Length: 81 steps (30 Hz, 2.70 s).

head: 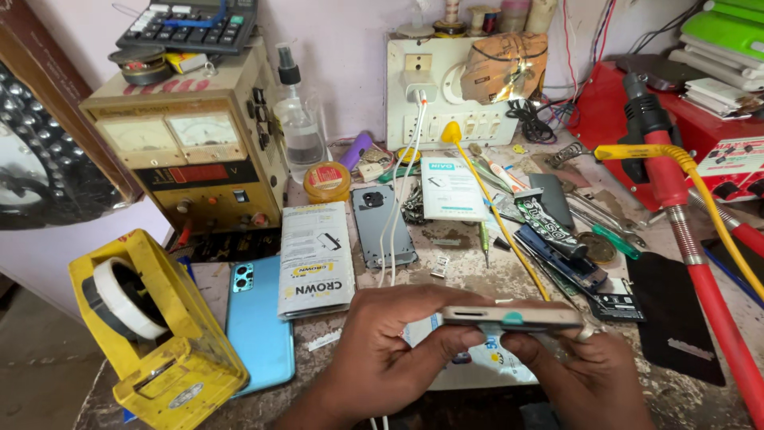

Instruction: The person repairs a smartphone at a cluttered workbench. They press a new battery into the open phone body, align and seat the internal components, fit the back cover onto the frame, press the edges closed, then use a screwdriver to work on screws inside the opened device.

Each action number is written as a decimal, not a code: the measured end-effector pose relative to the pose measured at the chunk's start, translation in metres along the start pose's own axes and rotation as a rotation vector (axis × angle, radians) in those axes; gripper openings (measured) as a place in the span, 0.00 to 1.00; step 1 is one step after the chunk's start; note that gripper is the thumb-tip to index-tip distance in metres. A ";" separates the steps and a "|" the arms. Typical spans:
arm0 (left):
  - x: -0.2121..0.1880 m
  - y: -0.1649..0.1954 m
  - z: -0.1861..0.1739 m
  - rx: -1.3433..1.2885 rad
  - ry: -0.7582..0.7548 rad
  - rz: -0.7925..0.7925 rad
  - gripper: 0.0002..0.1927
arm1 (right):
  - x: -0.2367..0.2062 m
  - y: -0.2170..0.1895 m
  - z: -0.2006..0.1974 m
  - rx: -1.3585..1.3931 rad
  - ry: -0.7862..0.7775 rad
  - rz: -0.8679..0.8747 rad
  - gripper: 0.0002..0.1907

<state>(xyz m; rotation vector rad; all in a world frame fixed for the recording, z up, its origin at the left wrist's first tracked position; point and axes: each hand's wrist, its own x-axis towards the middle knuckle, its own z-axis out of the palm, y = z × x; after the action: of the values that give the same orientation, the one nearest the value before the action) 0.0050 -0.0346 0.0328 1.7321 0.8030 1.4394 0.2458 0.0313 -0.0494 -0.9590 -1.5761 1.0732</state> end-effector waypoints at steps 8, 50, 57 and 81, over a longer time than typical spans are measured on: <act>0.005 0.014 0.002 0.249 0.037 0.277 0.16 | 0.007 0.017 0.000 -0.041 -0.010 -0.053 0.13; -0.003 -0.010 -0.023 0.832 -0.204 -0.168 0.39 | 0.045 -0.011 -0.064 0.121 -0.509 -0.101 0.43; -0.013 -0.041 -0.003 0.816 -0.387 -0.068 0.41 | 0.031 -0.024 -0.041 -0.191 -0.421 -0.063 0.43; -0.027 -0.029 -0.043 0.659 -0.259 -0.246 0.58 | -0.013 -0.042 -0.036 -0.790 -0.233 0.057 0.50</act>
<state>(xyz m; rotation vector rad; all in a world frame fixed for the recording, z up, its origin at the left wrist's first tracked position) -0.0429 -0.0356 -0.0016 2.1408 1.3896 0.8011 0.2800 0.0136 -0.0078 -1.4315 -2.2442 0.5941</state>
